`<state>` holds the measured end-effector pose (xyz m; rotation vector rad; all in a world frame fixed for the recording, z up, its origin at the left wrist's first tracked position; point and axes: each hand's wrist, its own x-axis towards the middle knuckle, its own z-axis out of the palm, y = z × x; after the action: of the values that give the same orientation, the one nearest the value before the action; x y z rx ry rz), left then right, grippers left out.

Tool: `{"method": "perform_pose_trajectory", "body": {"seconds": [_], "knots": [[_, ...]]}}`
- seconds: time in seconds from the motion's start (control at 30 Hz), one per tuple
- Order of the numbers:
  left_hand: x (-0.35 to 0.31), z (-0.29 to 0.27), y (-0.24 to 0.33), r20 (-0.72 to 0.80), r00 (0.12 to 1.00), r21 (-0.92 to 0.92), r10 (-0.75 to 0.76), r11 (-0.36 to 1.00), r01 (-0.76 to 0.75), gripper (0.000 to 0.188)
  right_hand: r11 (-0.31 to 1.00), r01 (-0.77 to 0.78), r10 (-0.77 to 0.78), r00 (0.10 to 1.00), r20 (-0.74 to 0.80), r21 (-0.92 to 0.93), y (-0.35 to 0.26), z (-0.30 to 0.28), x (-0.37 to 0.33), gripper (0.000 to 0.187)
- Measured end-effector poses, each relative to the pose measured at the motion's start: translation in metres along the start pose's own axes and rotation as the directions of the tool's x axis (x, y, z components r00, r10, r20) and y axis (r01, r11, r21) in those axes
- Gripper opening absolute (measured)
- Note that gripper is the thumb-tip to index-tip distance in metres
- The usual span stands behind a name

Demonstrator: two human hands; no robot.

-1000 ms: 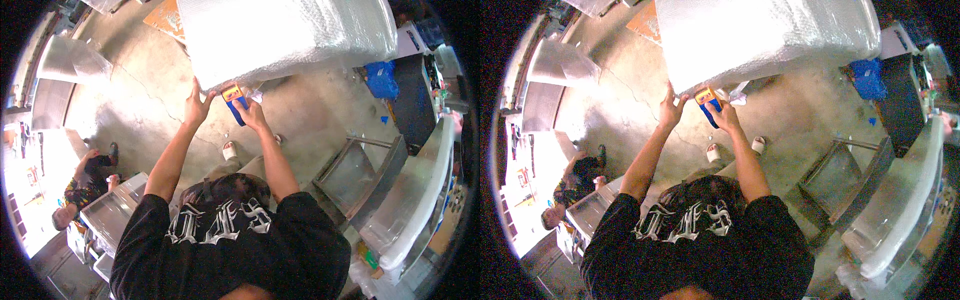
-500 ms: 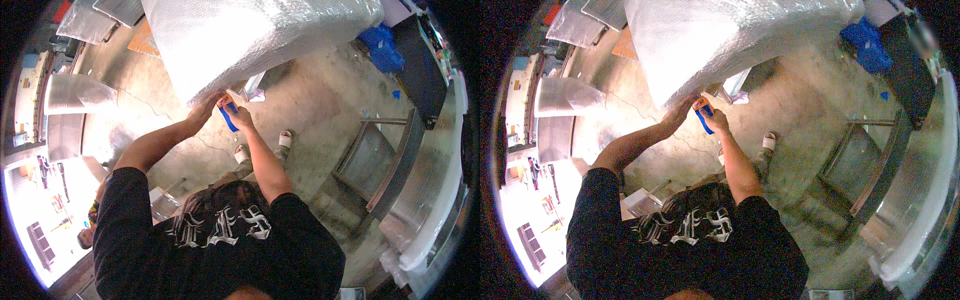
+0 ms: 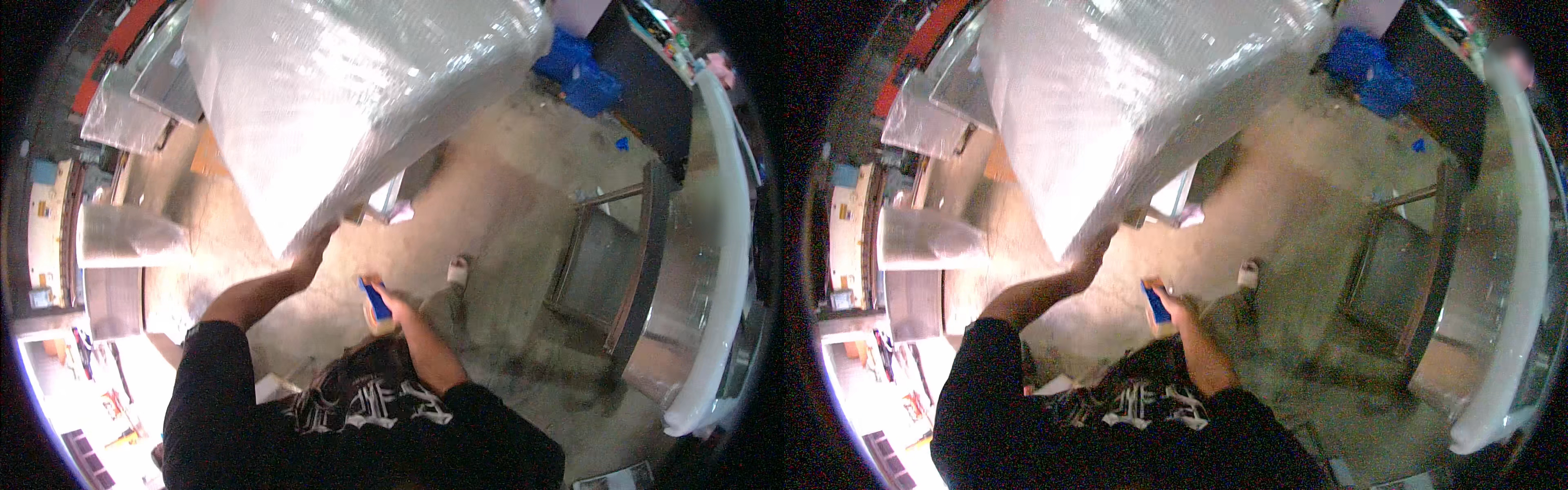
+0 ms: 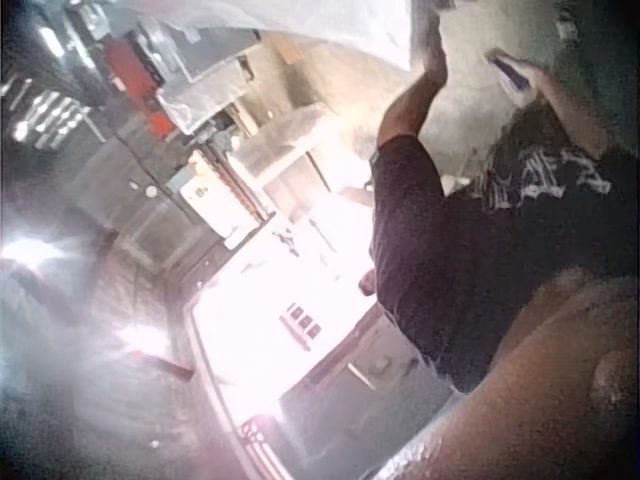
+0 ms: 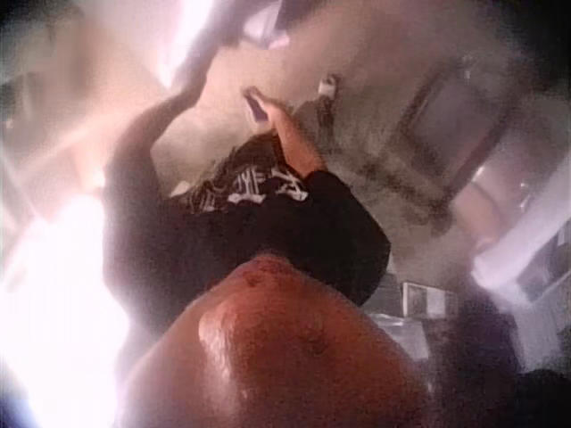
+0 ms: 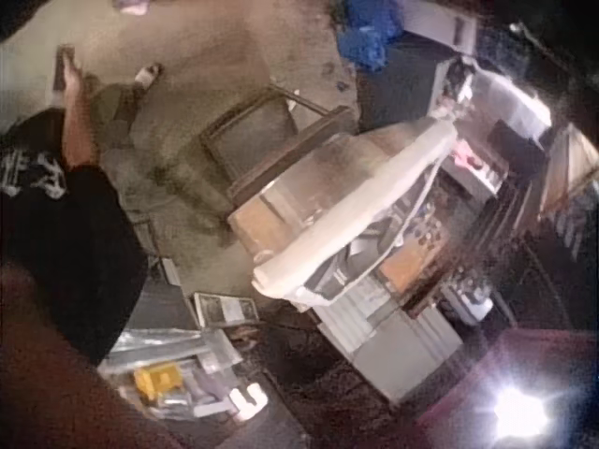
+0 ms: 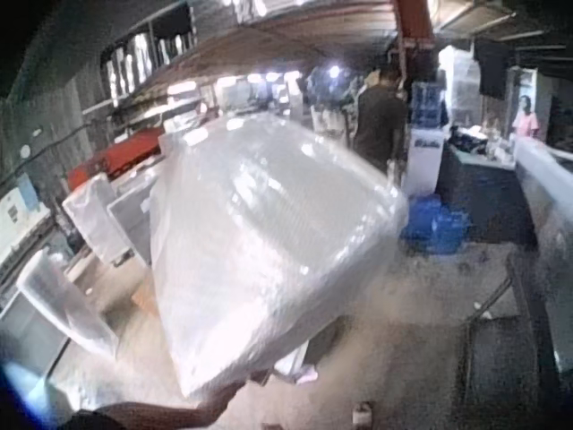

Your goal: The person wraps a large piece of furniture with bubble wrap and secures it using a handheld tape dispenser. They rotate the item to cover all sides and apply tape to seal the wrap.

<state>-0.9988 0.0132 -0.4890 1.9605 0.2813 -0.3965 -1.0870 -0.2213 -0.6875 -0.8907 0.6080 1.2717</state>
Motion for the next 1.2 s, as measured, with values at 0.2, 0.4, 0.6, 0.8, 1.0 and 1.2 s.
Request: {"method": "perform_pose_trajectory", "body": {"seconds": [0.2,0.4,0.6,0.8,1.0,1.2], "knots": [[-0.008,0.005,-0.033,0.088,0.941,0.125,0.325,0.934,-0.335,0.048,0.96,0.02,-0.046,0.995,0.085,0.279,-0.023,-0.082,-0.04,0.051],[-0.022,0.053,0.154,0.165,0.889,0.77,-0.427,0.619,0.154,0.054,0.858,0.254,-0.252,0.966,0.064,-0.446,-0.221,-0.098,-0.204,0.055],[0.009,0.057,0.334,-0.165,0.957,-0.442,0.239,0.849,-0.289,0.06,-0.103,0.513,-0.377,0.772,0.511,-0.852,-0.449,0.067,-0.421,0.061],[0.056,0.021,0.357,-0.406,0.884,-0.852,0.232,0.255,-0.458,0.037,-0.512,0.458,-0.179,0.77,0.612,-0.726,-0.565,0.198,-0.451,0.056],[0.093,-0.032,0.357,-0.562,0.824,-0.807,0.075,0.172,-0.566,0.021,-0.579,0.413,-0.039,0.847,0.53,-0.703,-0.61,0.289,-0.424,0.053],[0.102,-0.063,0.356,-0.532,0.842,-0.837,-0.091,-0.095,-0.539,0.025,-0.642,0.422,0.098,0.873,0.478,-0.64,-0.625,0.348,-0.39,0.055]]}}
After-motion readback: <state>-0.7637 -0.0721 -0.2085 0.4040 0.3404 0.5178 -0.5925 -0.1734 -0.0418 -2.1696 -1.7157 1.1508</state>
